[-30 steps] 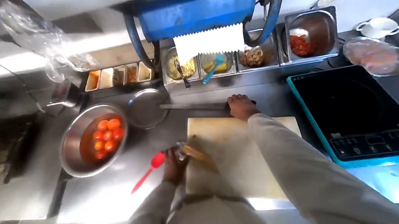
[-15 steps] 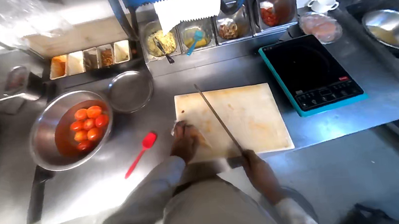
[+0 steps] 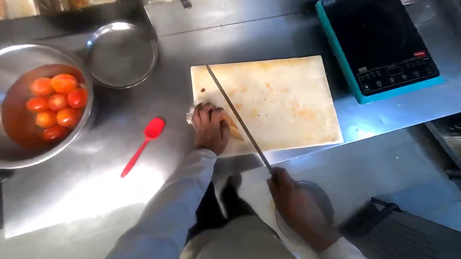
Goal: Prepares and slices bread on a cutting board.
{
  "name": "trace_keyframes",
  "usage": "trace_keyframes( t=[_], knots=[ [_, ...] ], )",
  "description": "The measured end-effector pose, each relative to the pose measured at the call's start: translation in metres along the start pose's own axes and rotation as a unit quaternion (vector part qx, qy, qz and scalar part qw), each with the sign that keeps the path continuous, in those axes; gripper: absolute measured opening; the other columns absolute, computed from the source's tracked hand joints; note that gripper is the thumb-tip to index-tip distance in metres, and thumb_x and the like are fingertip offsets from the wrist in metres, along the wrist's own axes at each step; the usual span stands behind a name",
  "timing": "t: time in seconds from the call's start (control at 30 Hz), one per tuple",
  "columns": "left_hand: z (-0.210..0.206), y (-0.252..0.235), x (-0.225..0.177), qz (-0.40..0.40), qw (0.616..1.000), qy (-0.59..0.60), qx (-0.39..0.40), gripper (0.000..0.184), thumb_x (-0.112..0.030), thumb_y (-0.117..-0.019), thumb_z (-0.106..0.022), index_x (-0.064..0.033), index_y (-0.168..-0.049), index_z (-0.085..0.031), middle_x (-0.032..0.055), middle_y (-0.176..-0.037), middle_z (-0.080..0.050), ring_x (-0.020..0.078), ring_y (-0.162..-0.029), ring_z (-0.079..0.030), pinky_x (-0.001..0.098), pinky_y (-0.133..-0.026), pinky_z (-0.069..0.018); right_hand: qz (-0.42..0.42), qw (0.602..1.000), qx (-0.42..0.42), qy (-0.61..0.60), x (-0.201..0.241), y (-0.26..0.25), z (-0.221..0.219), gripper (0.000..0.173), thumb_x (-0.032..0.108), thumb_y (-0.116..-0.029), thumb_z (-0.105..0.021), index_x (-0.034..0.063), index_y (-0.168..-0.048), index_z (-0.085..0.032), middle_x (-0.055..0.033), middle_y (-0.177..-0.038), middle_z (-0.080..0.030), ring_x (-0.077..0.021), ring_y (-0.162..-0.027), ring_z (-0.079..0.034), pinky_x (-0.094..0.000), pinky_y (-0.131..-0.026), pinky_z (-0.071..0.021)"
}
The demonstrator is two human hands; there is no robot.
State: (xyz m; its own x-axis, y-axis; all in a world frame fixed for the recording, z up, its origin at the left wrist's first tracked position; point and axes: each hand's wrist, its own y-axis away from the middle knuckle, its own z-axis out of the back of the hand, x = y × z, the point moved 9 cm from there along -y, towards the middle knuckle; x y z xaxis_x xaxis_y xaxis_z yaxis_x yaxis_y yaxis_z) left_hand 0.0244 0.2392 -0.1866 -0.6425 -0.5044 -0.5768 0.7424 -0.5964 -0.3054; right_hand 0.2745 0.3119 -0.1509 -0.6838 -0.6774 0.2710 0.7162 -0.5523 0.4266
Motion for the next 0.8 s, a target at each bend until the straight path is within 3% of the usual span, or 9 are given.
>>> trace_keyframes(
  t=[0.13,0.43,0.8],
  knots=[
    [0.000,0.001,-0.004,-0.009,0.999,-0.042,-0.020,0.033,-0.034,-0.0970,-0.048,-0.0130,-0.114,-0.066,0.0194,-0.136,-0.056,0.0455,-0.136,-0.044,0.0601,-0.110,-0.0376,0.053,0.999,-0.013,0.001,0.007,-0.009,-0.001,0.029,0.030,-0.1072,-0.052,0.0072,-0.124,-0.059,-0.0104,-0.083,-0.068,-0.0282,-0.064,-0.070,-0.0462,-0.057,-0.0595],
    [0.000,-0.001,-0.009,-0.022,0.996,-0.074,-0.038,0.035,-0.035,-0.0960,-0.045,-0.0089,-0.112,-0.063,0.0223,-0.134,-0.056,0.0464,-0.136,-0.044,0.0569,-0.114,-0.0343,0.072,0.996,-0.048,0.011,0.005,0.006,-0.005,0.027,0.026,-0.1039,-0.057,0.0029,-0.117,-0.061,-0.0111,-0.077,-0.066,-0.0286,-0.058,-0.068,-0.0450,-0.050,-0.0580],
    [0.000,-0.002,-0.009,-0.022,0.996,-0.083,-0.034,0.041,-0.038,-0.0960,-0.043,-0.0067,-0.115,-0.062,0.0240,-0.132,-0.056,0.0468,-0.134,-0.046,0.0556,-0.114,-0.0355,0.072,0.993,-0.065,0.063,-0.004,0.014,-0.016,0.030,0.028,-0.1046,-0.054,0.0025,-0.118,-0.062,-0.0117,-0.079,-0.068,-0.0282,-0.056,-0.069,-0.0427,-0.049,-0.0581]
  ],
)
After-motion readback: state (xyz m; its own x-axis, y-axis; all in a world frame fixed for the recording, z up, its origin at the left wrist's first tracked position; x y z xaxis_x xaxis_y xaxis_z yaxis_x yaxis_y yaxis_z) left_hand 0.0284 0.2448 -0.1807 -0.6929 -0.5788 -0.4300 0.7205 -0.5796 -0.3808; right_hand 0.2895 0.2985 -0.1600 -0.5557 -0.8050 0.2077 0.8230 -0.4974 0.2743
